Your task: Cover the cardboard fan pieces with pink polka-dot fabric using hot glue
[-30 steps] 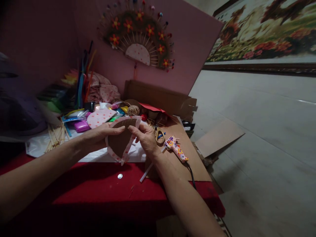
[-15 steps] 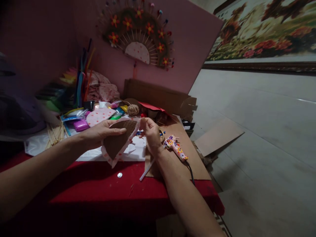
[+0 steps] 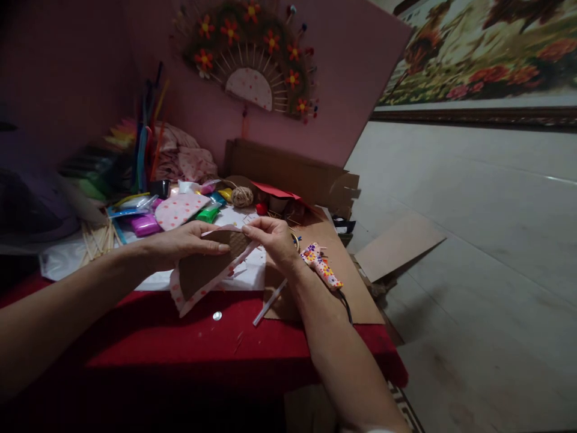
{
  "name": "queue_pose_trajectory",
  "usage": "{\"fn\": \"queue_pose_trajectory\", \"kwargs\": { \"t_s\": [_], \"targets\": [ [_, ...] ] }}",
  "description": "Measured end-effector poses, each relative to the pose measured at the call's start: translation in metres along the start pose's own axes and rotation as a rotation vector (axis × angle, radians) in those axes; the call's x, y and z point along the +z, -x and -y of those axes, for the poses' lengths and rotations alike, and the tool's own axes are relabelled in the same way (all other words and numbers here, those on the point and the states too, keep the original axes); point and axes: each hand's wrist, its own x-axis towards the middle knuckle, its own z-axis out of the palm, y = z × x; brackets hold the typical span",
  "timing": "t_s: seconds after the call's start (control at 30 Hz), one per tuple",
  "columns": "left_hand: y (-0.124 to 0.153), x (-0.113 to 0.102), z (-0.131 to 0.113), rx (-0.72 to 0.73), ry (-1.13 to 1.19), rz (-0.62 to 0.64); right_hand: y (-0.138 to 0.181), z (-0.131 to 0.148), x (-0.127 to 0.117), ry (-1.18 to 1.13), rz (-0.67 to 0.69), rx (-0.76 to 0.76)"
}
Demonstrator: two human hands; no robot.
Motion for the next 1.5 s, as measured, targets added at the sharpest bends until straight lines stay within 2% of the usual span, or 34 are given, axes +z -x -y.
{"fn": "queue_pose_trajectory", "kwargs": {
  "t_s": [0.13,0.27,0.4,0.63,0.8,1.03,1.3,1.5],
  "targets": [
    [-0.001,0.001,0.000,-0.044,-0.042,-0.044,0.001,-0.003,0.002,0.203,-0.039,-0.115],
    [-0.002,-0.001,0.002,-0.040,-0.069,-0.063,0.002,-0.005,0.006,0.503,-0.120,-0.361],
    [-0.004,-0.003,0.005,-0.045,-0.051,-0.070,0.005,-0.007,0.007,0.741,-0.144,-0.569],
    [-0.006,0.002,0.007,0.013,0.065,-0.072,0.006,-0.008,0.005,0.988,-0.135,-0.741],
    [-0.008,0.004,0.008,0.049,0.099,-0.103,0.008,-0.008,0.004,0.995,-0.123,-0.749],
    [-0.009,0.004,0.007,0.102,0.126,-0.079,0.010,-0.007,0.001,0.915,-0.083,-0.773],
    [-0.007,0.005,0.004,0.096,0.114,-0.045,0.008,-0.003,0.005,0.675,-0.219,-0.651],
    [-0.005,0.008,0.003,0.114,0.099,-0.052,0.005,-0.005,0.006,0.650,-0.222,-0.591]
  ]
}}
